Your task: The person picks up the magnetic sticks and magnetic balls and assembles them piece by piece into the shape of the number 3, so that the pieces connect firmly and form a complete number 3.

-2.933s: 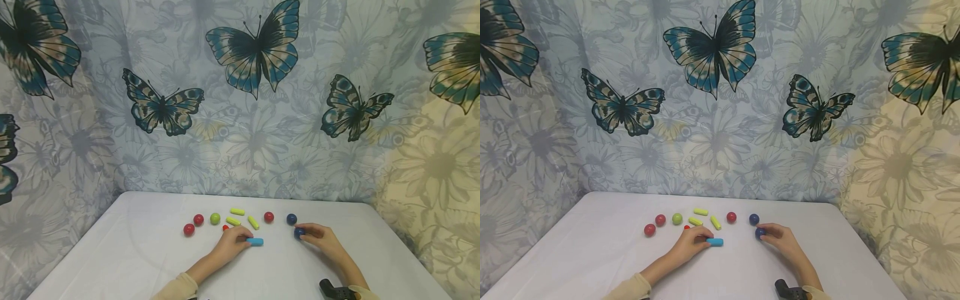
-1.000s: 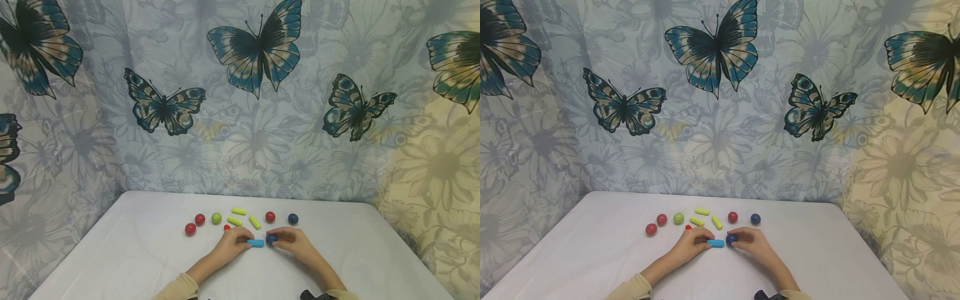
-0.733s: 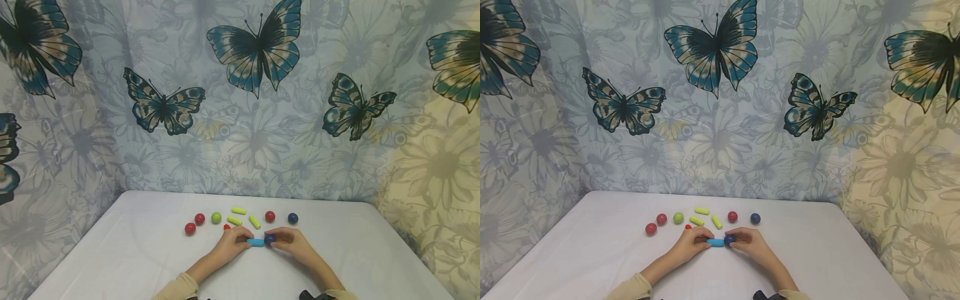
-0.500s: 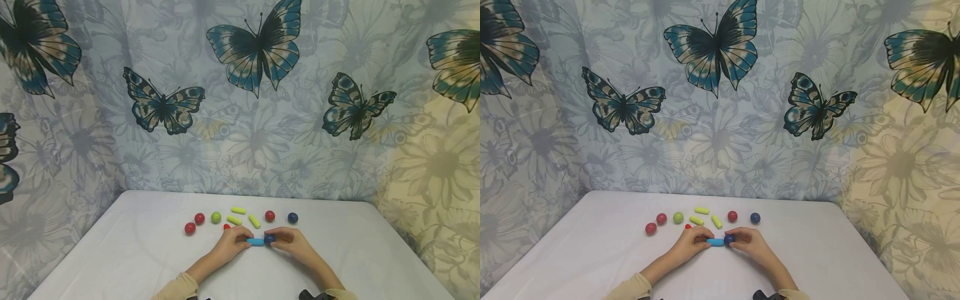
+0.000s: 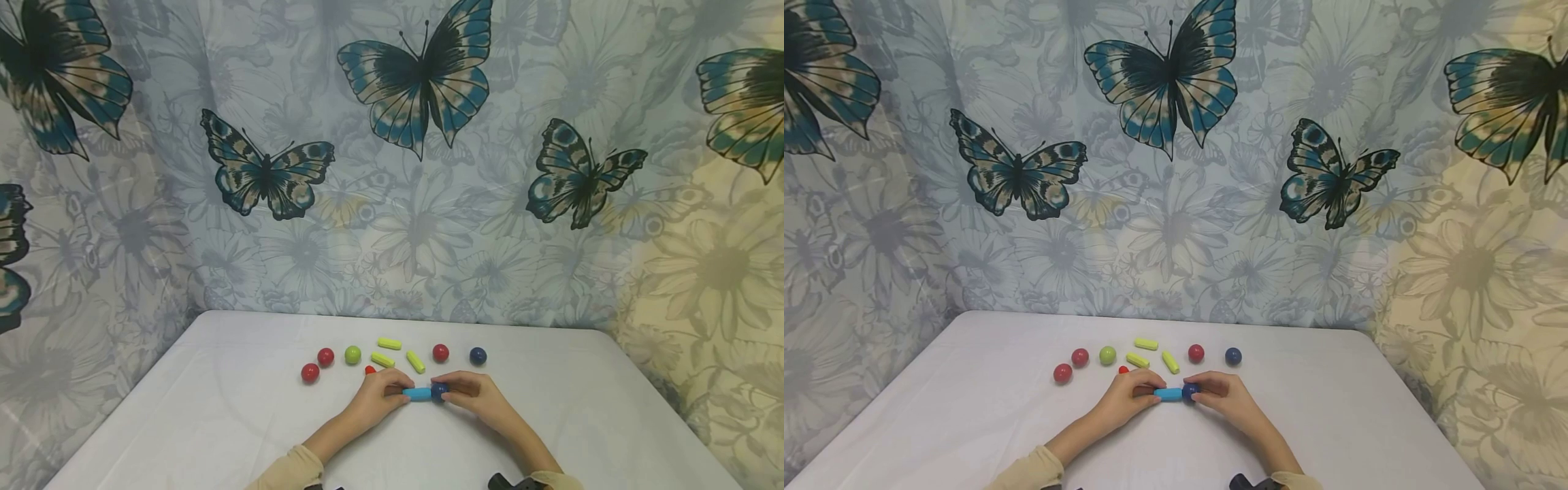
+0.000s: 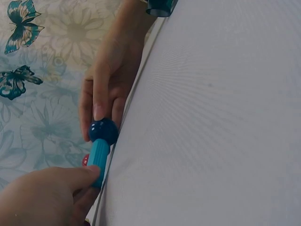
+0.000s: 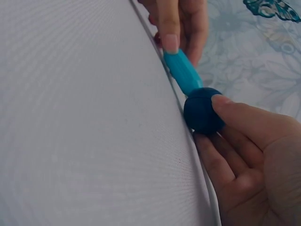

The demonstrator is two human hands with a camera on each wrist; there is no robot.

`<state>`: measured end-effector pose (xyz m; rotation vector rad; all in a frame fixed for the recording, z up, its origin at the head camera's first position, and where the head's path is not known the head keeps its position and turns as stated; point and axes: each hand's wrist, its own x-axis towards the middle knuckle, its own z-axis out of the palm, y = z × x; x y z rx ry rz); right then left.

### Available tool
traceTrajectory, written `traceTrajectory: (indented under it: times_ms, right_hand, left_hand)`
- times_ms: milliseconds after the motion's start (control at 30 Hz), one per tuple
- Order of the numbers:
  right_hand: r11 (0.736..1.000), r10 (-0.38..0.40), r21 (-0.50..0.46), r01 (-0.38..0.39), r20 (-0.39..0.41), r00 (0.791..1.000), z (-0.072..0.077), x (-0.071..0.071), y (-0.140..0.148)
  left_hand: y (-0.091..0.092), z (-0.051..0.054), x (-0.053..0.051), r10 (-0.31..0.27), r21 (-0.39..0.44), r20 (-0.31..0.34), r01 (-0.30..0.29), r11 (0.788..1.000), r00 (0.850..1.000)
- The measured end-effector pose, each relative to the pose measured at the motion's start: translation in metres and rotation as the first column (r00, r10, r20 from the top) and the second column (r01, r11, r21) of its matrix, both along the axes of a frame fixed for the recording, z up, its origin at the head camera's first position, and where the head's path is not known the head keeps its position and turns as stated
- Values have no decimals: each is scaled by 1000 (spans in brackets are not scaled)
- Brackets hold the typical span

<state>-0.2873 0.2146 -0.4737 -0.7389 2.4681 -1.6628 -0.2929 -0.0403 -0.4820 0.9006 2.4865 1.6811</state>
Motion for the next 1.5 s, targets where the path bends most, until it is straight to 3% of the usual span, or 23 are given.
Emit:
traceTrajectory:
  times_ms: [200, 433, 700, 1033, 1167, 1333, 1500]
  right_hand:
    - [1000, 16, -19, -16, -19, 1000, -1, -1, 1]
    - [1000, -7, -26, 8, 43, 999, -2, -1, 2]
    - [1000, -14, -27, 15, 49, 999, -2, -2, 3]
    - [999, -35, -31, 37, 82, 996, -2, -1, 3]
    - [999, -32, -36, 35, 84, 996, 0, 1, 2]
    - [999, -21, -39, 24, 77, 997, 0, 1, 3]
    - [998, -34, -43, 39, 103, 994, -1, 0, 3]
  left_hand:
    - [-2, 4, 1, 31, -16, -53, -32, 999, 998]
    - [-6, 10, -2, 86, -39, -108, -91, 995, 990]
    - [-16, 15, -10, 149, -39, -162, -157, 987, 976]
    - [-25, 15, -17, 155, -5, -202, -159, 987, 967]
    - [-30, 18, -19, 184, -20, -240, -194, 981, 953]
    - [-38, 23, -22, 237, -18, -216, -246, 969, 947]
    - [-49, 29, -26, 307, -15, -225, -318, 948, 925]
